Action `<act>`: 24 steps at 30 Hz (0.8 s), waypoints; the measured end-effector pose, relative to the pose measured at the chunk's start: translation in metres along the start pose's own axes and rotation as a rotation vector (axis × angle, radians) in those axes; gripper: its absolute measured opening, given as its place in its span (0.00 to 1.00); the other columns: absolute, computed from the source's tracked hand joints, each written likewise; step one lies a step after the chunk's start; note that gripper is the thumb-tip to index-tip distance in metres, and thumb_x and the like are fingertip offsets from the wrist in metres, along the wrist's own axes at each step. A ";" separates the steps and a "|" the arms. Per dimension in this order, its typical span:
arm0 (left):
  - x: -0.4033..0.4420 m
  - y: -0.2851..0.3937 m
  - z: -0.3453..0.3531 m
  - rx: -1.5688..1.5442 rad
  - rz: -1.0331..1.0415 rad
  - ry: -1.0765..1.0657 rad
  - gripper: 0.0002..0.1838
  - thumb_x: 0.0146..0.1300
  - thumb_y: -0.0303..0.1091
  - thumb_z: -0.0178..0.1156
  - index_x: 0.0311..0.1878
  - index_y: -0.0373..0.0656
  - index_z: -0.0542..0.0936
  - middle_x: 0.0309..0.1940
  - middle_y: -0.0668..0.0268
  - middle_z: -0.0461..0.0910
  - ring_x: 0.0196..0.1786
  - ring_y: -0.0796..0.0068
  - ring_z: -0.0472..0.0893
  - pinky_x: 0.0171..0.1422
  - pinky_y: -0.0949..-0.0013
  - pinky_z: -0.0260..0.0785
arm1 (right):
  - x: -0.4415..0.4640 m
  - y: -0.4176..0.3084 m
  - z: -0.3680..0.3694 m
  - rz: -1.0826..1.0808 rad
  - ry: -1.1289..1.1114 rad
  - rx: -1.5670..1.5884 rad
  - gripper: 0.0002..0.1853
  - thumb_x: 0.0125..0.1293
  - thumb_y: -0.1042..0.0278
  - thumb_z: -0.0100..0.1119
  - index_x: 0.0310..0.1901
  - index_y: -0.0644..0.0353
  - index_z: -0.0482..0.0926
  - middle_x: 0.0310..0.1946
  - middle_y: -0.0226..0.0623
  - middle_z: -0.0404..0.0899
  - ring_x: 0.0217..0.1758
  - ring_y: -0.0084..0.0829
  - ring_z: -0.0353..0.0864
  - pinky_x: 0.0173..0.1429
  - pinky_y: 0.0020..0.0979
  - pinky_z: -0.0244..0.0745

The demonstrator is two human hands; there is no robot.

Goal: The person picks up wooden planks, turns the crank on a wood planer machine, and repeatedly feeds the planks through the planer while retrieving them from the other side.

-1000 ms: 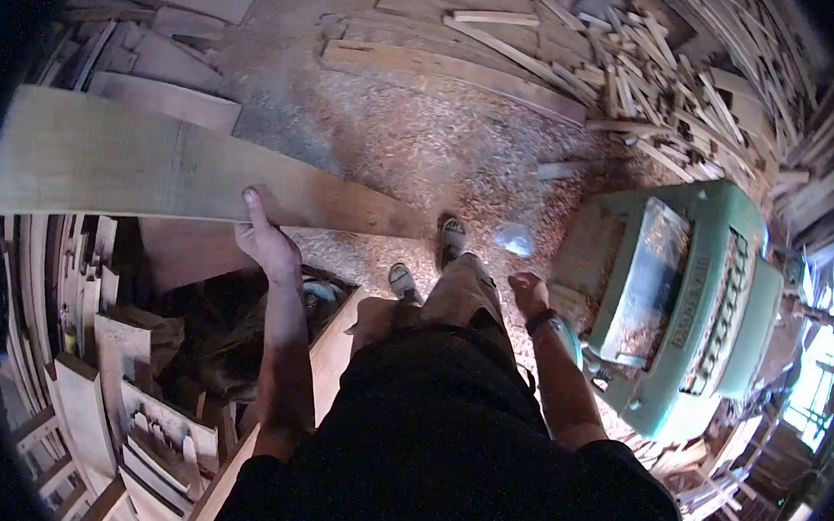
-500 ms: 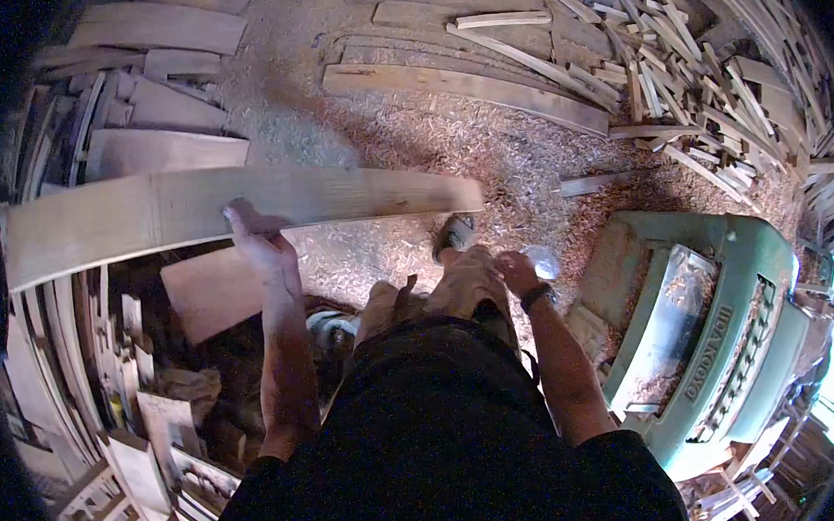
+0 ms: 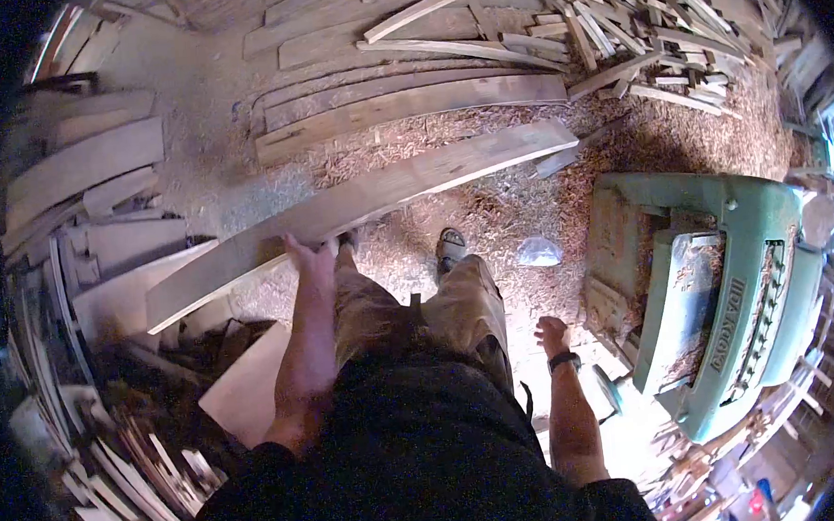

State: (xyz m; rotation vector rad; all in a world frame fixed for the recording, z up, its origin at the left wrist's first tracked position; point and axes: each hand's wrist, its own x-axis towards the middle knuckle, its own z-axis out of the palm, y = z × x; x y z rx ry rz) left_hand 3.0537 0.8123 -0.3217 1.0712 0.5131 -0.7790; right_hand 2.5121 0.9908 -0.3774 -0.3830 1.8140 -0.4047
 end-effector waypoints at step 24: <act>0.359 -0.177 0.131 0.070 -0.128 -0.290 0.33 0.68 0.63 0.44 0.66 0.49 0.68 0.65 0.64 0.70 0.66 0.63 0.69 0.72 0.54 0.59 | -0.220 0.063 0.310 0.649 0.221 0.133 0.18 0.64 0.59 0.59 0.49 0.64 0.78 0.38 0.39 0.83 0.34 0.30 0.84 0.31 0.29 0.77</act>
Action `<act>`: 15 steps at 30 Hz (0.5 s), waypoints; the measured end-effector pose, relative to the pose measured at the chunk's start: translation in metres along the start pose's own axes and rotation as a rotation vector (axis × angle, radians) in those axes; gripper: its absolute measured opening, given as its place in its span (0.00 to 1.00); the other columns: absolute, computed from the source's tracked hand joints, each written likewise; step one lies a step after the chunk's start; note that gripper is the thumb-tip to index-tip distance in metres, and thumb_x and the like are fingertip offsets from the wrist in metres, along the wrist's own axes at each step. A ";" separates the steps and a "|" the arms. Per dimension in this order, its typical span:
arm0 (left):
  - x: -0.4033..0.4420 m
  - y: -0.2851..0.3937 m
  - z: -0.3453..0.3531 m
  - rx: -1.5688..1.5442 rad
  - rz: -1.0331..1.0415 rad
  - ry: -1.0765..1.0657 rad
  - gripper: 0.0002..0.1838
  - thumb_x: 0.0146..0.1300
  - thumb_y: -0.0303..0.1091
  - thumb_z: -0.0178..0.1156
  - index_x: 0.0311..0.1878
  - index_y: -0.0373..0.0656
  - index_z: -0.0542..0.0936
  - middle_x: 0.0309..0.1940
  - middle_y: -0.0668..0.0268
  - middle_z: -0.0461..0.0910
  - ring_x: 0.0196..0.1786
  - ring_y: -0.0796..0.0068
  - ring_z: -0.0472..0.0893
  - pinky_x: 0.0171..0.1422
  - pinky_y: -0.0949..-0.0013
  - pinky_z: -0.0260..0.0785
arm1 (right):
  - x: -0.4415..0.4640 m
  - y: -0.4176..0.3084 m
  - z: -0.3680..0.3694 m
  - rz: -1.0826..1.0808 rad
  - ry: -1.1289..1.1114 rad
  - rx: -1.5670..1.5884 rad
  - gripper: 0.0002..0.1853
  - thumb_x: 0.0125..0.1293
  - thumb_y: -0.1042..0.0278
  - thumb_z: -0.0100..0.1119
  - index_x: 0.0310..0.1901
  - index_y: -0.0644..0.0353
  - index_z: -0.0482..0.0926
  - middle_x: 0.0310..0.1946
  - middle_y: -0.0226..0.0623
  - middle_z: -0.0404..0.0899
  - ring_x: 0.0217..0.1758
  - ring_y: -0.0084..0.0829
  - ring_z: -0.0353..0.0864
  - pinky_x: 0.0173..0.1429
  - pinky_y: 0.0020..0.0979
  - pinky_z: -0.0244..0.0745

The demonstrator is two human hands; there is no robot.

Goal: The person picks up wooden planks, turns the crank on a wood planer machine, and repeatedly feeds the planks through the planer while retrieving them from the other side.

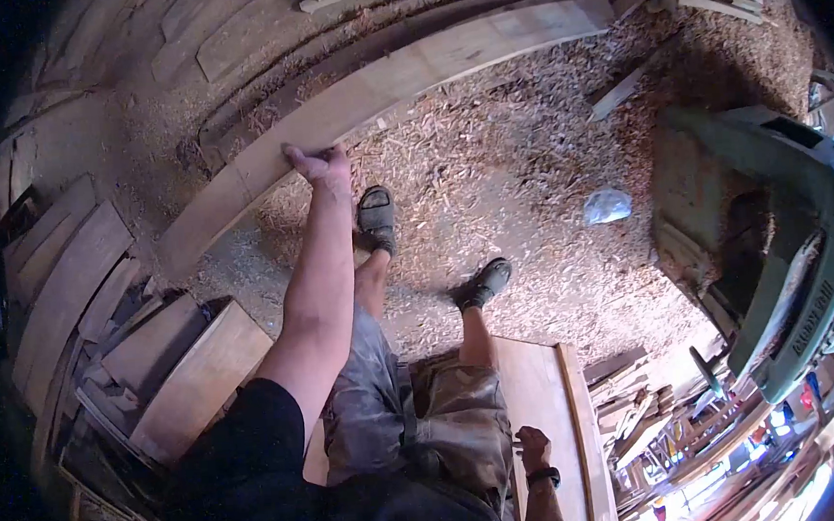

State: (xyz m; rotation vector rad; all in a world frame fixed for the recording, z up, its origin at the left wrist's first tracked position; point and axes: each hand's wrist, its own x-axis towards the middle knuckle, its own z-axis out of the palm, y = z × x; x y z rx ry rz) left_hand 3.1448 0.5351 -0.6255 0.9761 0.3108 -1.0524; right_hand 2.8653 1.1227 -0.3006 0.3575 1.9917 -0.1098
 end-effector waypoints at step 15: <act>0.095 0.011 -0.045 1.015 -0.937 -0.036 0.49 0.66 0.66 0.46 0.76 0.43 0.40 0.77 0.52 0.38 0.76 0.48 0.52 0.72 0.36 0.50 | 0.036 0.055 0.034 -0.077 0.080 -0.322 0.19 0.70 0.56 0.46 0.34 0.62 0.81 0.30 0.44 0.82 0.35 0.40 0.81 0.39 0.41 0.74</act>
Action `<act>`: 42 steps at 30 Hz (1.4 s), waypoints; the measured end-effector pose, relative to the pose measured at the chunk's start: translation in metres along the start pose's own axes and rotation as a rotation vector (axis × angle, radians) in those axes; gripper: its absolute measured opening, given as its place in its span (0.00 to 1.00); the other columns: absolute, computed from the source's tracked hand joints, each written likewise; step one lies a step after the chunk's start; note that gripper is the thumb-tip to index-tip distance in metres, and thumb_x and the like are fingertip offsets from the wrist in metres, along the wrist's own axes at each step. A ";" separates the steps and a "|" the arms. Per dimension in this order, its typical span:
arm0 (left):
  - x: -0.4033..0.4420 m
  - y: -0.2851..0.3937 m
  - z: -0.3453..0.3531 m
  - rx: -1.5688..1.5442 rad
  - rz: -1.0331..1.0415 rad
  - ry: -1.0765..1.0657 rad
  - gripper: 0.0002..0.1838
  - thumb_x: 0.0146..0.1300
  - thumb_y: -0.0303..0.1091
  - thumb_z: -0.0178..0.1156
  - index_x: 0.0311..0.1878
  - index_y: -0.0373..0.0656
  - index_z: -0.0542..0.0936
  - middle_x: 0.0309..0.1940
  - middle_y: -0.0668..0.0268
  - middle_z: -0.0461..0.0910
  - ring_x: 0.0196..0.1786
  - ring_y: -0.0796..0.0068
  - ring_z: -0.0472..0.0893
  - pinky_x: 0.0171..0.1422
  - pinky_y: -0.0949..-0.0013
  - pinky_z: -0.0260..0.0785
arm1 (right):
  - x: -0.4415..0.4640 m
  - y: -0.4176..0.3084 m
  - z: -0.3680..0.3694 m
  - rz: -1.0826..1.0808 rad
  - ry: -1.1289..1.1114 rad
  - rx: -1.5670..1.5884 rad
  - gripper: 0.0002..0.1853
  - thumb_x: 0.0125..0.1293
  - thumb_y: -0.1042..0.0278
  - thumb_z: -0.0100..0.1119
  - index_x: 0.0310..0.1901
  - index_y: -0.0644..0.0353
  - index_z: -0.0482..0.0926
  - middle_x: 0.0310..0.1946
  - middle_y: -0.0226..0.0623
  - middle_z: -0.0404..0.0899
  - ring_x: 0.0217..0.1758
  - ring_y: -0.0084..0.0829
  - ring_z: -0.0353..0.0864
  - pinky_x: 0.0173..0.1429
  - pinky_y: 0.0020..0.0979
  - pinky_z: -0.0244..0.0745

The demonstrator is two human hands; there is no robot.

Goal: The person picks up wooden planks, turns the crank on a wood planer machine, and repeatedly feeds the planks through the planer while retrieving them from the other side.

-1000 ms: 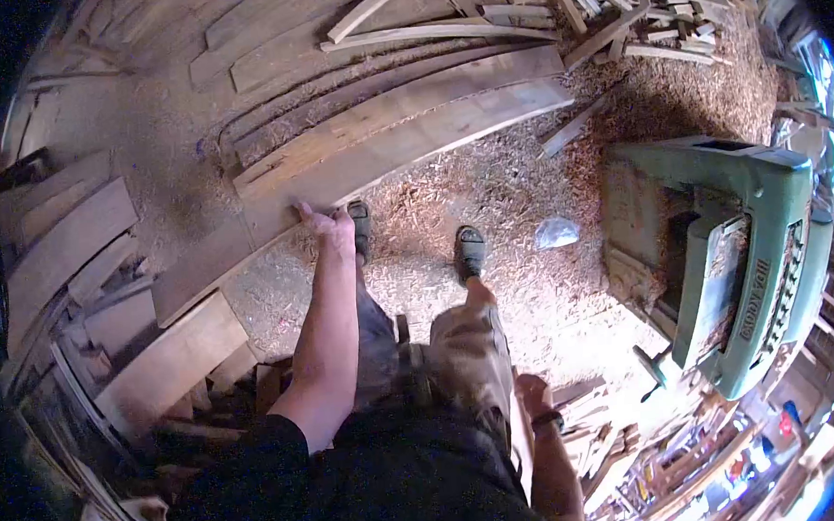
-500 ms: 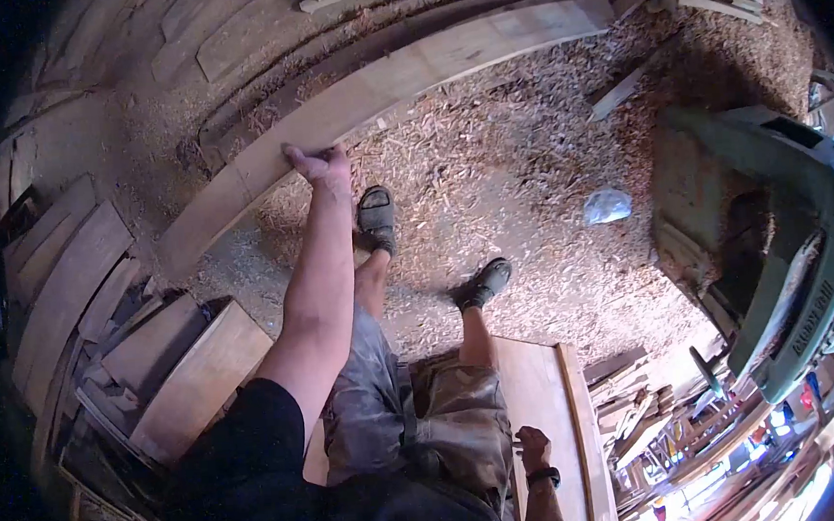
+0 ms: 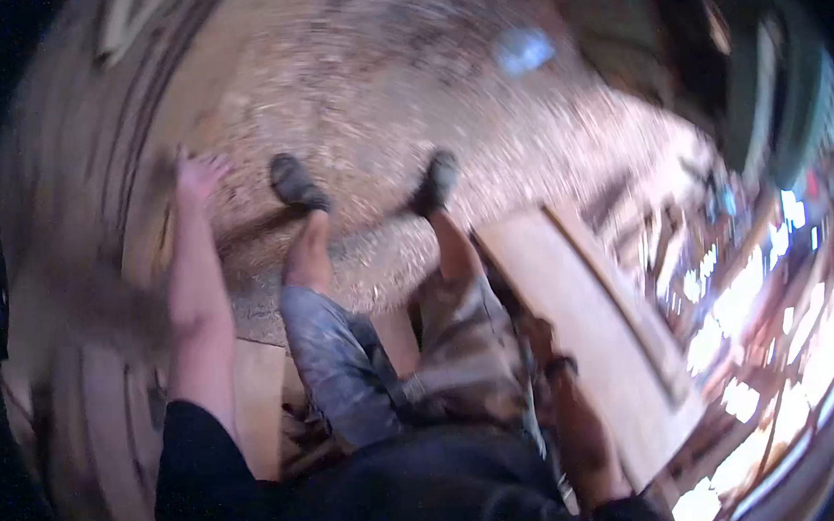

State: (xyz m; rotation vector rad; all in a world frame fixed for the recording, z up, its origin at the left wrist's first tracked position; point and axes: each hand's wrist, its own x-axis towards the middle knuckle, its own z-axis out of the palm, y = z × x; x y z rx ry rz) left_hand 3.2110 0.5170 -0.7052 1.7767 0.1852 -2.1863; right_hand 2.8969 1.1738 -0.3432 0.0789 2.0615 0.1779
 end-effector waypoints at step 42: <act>-0.339 -0.488 0.248 1.995 0.304 -0.558 0.23 0.71 0.45 0.53 0.60 0.36 0.74 0.50 0.60 0.81 0.46 0.72 0.81 0.50 0.71 0.73 | -0.138 0.599 -0.344 1.071 1.209 -0.154 0.40 0.55 0.40 0.63 0.65 0.55 0.68 0.58 0.49 0.74 0.63 0.46 0.72 0.64 0.47 0.66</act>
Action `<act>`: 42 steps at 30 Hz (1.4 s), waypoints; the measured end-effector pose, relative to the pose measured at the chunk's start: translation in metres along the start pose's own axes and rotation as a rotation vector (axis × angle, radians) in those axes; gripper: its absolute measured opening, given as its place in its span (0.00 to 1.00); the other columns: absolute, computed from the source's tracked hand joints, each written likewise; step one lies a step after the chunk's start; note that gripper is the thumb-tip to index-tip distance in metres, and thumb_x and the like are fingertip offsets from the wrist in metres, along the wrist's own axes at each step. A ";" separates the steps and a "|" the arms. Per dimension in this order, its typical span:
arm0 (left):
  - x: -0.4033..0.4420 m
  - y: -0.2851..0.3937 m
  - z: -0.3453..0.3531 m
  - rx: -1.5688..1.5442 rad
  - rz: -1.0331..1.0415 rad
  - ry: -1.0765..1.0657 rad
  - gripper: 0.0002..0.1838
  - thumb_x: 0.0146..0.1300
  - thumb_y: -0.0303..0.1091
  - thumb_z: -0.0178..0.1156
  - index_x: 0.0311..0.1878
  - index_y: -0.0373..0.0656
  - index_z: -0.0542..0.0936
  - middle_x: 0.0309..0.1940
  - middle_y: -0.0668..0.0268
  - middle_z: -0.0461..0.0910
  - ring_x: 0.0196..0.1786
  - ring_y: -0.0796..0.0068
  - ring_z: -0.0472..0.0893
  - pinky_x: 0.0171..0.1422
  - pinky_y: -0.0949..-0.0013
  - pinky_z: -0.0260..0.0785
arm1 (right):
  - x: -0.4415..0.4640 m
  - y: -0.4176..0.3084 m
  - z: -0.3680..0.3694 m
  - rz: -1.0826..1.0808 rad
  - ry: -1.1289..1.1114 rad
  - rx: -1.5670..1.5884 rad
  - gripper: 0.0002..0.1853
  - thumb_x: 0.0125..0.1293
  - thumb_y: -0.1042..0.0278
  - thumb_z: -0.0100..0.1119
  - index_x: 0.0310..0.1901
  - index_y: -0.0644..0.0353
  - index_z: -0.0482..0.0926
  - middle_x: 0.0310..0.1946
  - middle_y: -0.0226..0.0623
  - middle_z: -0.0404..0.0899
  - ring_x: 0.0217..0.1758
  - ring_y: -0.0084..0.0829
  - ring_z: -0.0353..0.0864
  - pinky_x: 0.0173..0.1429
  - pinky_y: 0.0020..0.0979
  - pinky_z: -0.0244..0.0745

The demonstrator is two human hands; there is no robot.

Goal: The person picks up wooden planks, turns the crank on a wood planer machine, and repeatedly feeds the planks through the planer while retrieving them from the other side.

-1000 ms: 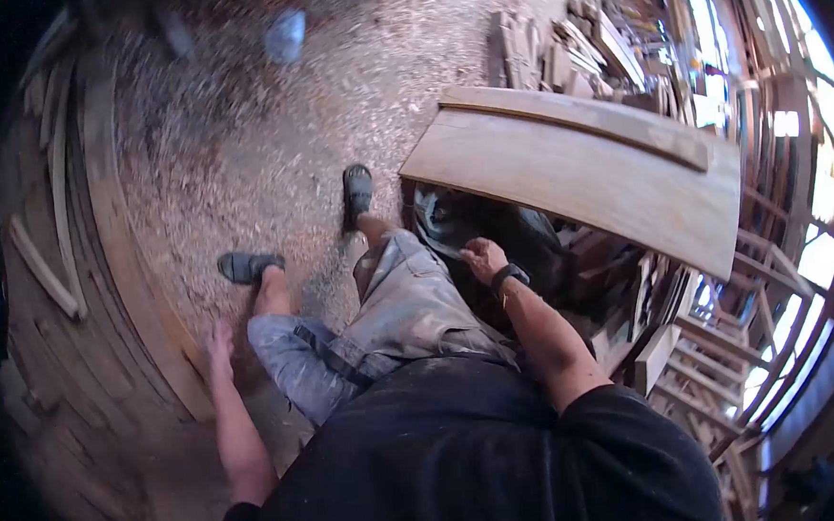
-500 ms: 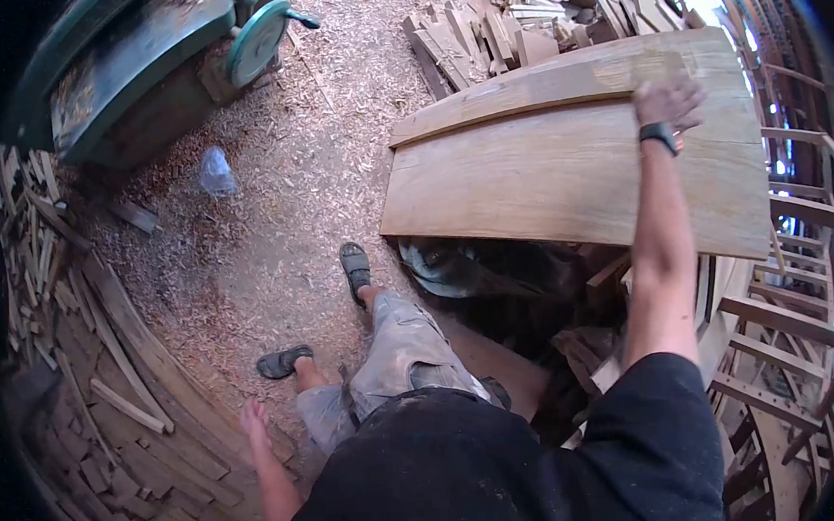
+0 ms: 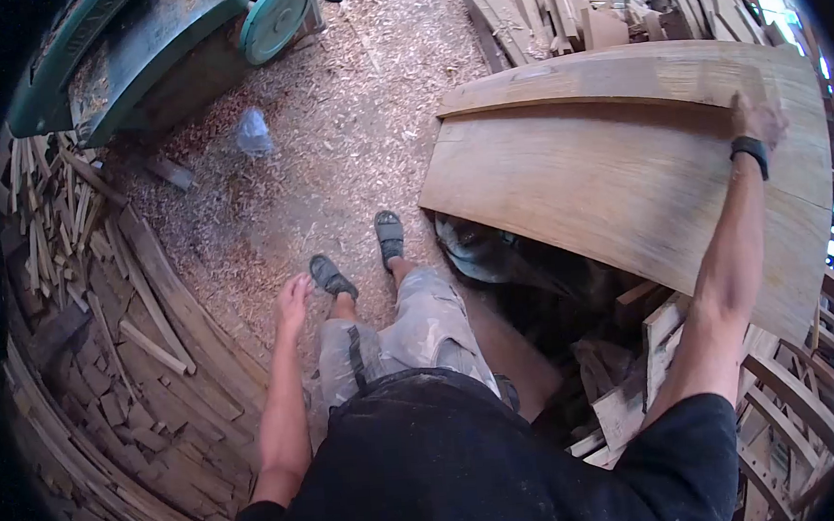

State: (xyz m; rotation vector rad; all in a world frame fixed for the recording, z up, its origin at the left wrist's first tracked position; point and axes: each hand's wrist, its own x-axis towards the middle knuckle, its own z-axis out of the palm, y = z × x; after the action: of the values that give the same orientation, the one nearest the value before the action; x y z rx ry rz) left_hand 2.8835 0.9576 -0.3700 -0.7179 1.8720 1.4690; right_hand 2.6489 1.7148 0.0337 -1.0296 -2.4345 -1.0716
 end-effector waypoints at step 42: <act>-0.146 0.044 -0.117 -0.994 -0.098 0.300 0.49 0.62 0.74 0.43 0.68 0.34 0.62 0.66 0.53 0.67 0.65 0.55 0.70 0.69 0.51 0.63 | -0.606 -0.278 -0.040 0.399 -2.007 1.386 0.14 0.66 0.58 0.55 0.47 0.56 0.79 0.42 0.34 0.81 0.47 0.32 0.80 0.40 0.32 0.74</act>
State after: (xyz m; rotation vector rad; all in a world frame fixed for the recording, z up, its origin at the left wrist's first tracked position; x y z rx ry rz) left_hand 2.9268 0.8579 -0.2117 -1.5119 1.1591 2.3107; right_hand 2.8766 1.2542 -0.3934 -1.8819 -2.1945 2.5671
